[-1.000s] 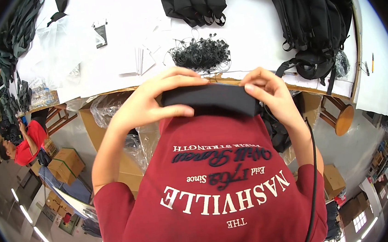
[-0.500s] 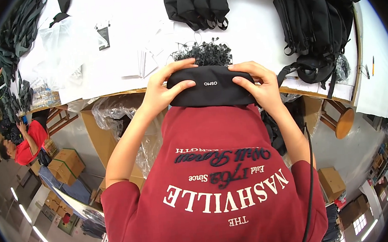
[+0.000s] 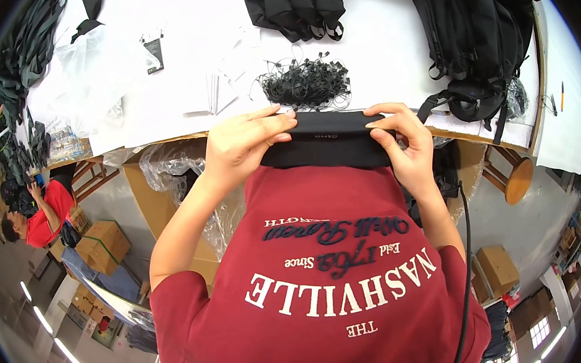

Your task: The recorder is sorting and stacking black fabric pouch covers on a workbench.

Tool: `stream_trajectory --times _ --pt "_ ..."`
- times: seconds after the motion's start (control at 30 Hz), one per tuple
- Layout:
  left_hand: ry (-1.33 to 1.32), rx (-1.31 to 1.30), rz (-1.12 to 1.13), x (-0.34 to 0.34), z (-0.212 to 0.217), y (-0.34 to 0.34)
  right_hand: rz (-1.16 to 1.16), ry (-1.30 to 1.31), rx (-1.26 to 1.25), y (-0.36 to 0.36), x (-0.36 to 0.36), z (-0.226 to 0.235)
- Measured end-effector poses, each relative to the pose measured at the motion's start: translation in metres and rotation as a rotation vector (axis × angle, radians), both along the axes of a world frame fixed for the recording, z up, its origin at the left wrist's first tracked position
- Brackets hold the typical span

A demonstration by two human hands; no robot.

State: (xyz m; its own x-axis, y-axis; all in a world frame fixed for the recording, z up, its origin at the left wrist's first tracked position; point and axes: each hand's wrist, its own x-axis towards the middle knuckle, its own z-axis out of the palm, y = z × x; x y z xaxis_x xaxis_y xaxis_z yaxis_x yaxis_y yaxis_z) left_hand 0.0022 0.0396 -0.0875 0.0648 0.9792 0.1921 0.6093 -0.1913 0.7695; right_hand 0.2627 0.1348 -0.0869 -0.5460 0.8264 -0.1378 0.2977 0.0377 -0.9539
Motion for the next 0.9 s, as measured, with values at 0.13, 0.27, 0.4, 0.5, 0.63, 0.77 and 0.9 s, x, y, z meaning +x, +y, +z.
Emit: stream_trajectory --times 0.13,0.27,0.4,0.5,0.63,0.77,0.9 --pt "0.02 -0.011 -0.027 -0.003 -0.002 0.002 0.038 -0.033 -0.017 0.001 0.005 0.001" --pt "-0.095 -0.157 0.108 -0.004 0.0 0.033 -0.124 0.066 -0.201 0.015 0.002 -0.003" --pt "-0.309 -0.205 0.311 -0.017 -0.027 0.056 -0.495 0.25 -0.004 0.048 0.013 -0.016" --pt "-0.403 -0.222 0.378 -0.024 -0.06 0.072 -0.82 0.39 -0.043 0.069 0.0 -0.028" --pt "-0.293 -0.059 0.448 -0.021 -0.082 0.104 -0.833 0.187 0.375 0.096 -0.038 -0.087" --pt "-0.109 -0.065 0.599 -0.034 -0.11 0.132 -0.651 0.075 0.375 0.108 -0.087 -0.125" --pt "0.007 -0.059 0.517 -0.029 -0.119 0.147 -0.453 0.006 0.392 0.1 -0.097 -0.137"
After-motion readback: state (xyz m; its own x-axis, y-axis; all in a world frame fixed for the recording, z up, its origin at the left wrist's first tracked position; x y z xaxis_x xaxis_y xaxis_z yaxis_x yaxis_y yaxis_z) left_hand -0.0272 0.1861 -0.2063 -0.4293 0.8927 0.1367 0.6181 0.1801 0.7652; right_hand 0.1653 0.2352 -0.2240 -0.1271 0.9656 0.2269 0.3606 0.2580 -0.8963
